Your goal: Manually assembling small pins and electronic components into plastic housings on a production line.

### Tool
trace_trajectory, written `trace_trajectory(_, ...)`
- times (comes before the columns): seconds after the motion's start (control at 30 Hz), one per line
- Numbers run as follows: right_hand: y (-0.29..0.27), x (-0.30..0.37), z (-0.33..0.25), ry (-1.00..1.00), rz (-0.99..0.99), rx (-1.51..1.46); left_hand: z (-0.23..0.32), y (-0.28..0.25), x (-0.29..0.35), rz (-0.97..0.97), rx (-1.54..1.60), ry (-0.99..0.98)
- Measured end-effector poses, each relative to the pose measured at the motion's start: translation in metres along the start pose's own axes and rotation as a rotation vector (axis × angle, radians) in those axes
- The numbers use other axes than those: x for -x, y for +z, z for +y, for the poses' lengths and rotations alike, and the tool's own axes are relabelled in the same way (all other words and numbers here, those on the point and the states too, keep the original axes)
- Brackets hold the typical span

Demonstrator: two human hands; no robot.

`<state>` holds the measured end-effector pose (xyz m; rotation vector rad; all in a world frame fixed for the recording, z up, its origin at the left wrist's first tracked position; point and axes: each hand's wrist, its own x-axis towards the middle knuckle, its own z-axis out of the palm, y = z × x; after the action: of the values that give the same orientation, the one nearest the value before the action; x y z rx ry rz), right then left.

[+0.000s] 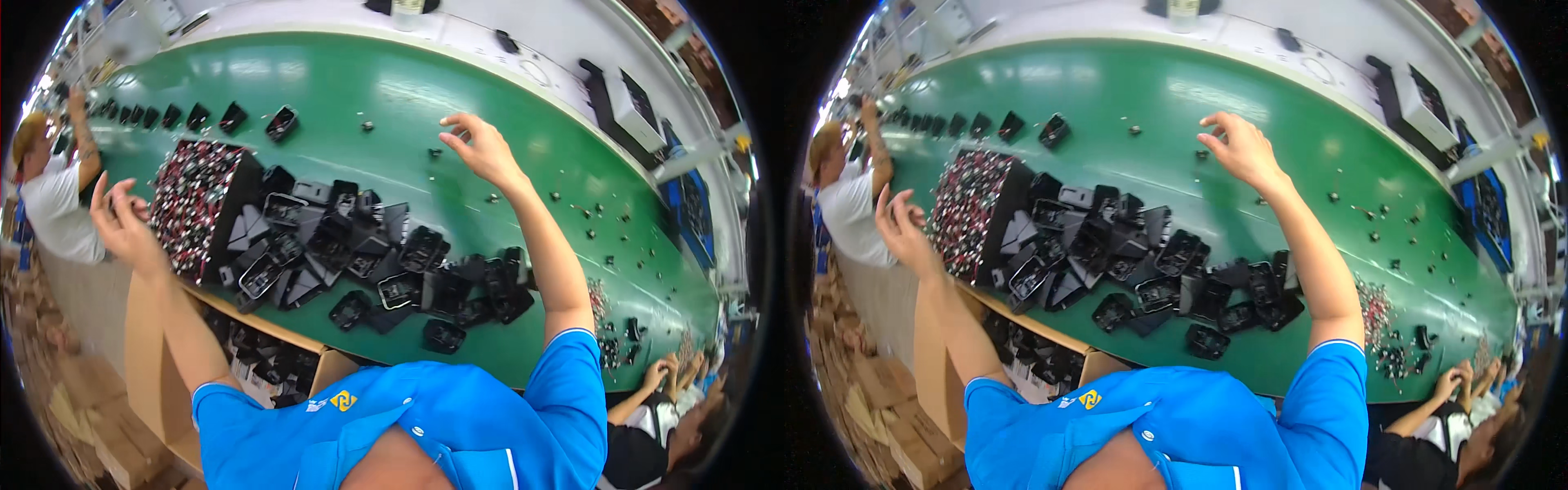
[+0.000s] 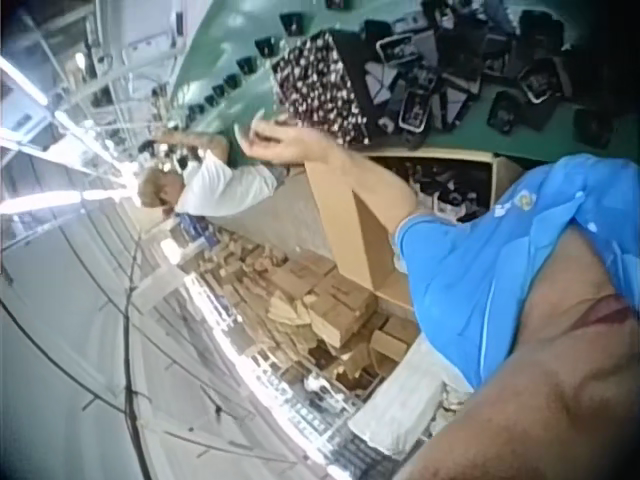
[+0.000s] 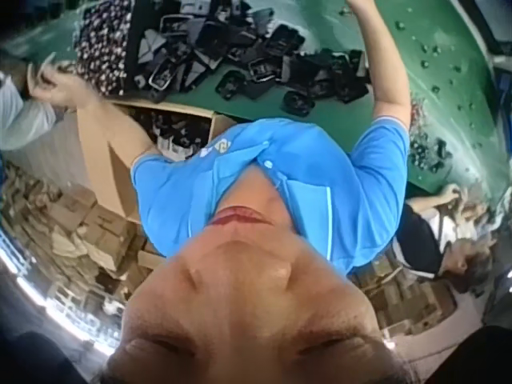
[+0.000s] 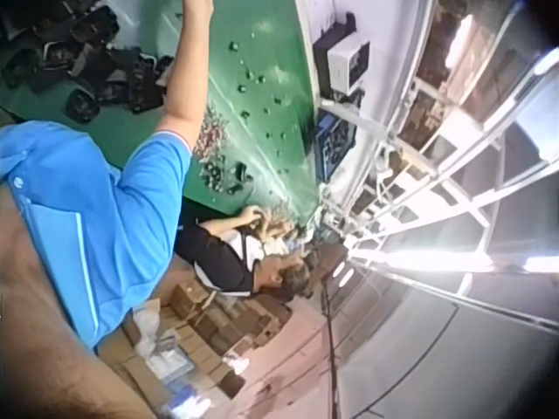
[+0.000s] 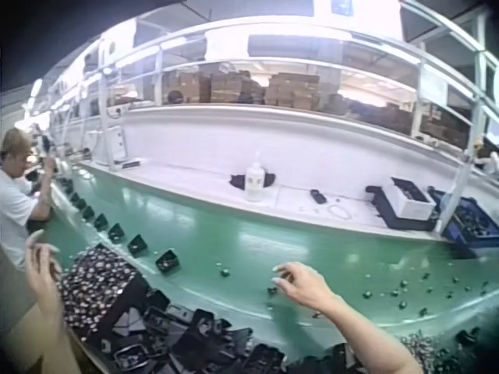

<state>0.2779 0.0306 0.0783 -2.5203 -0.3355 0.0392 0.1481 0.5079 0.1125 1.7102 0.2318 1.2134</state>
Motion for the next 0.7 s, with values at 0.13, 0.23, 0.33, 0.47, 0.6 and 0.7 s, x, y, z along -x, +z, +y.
trace_trajectory(0.13,0.016,0.008,0.046,-0.017,-0.01,0.06,-0.076,-0.044,-0.02,-0.29,-0.554,0.269)
trace_trajectory(0.23,0.028,-0.002,0.041,-0.088,0.002,0.128,-0.092,-0.04,-0.017,-0.372,-0.861,0.424)
trace_trajectory(0.33,0.055,-0.035,0.015,-0.18,0.058,0.133,-0.07,-0.037,-0.004,-0.246,-0.882,0.47)
trace_trajectory(0.47,0.104,-0.083,-0.003,-0.129,0.133,0.144,0.019,0.041,0.037,-0.381,-0.565,0.348)
trace_trajectory(0.6,0.126,-0.097,-0.024,-0.136,0.025,0.066,0.031,0.097,0.08,-0.802,-0.389,0.424)
trace_trajectory(0.7,0.126,-0.099,-0.02,-0.121,-0.082,0.021,0.01,0.114,0.093,-1.045,-0.528,0.492)
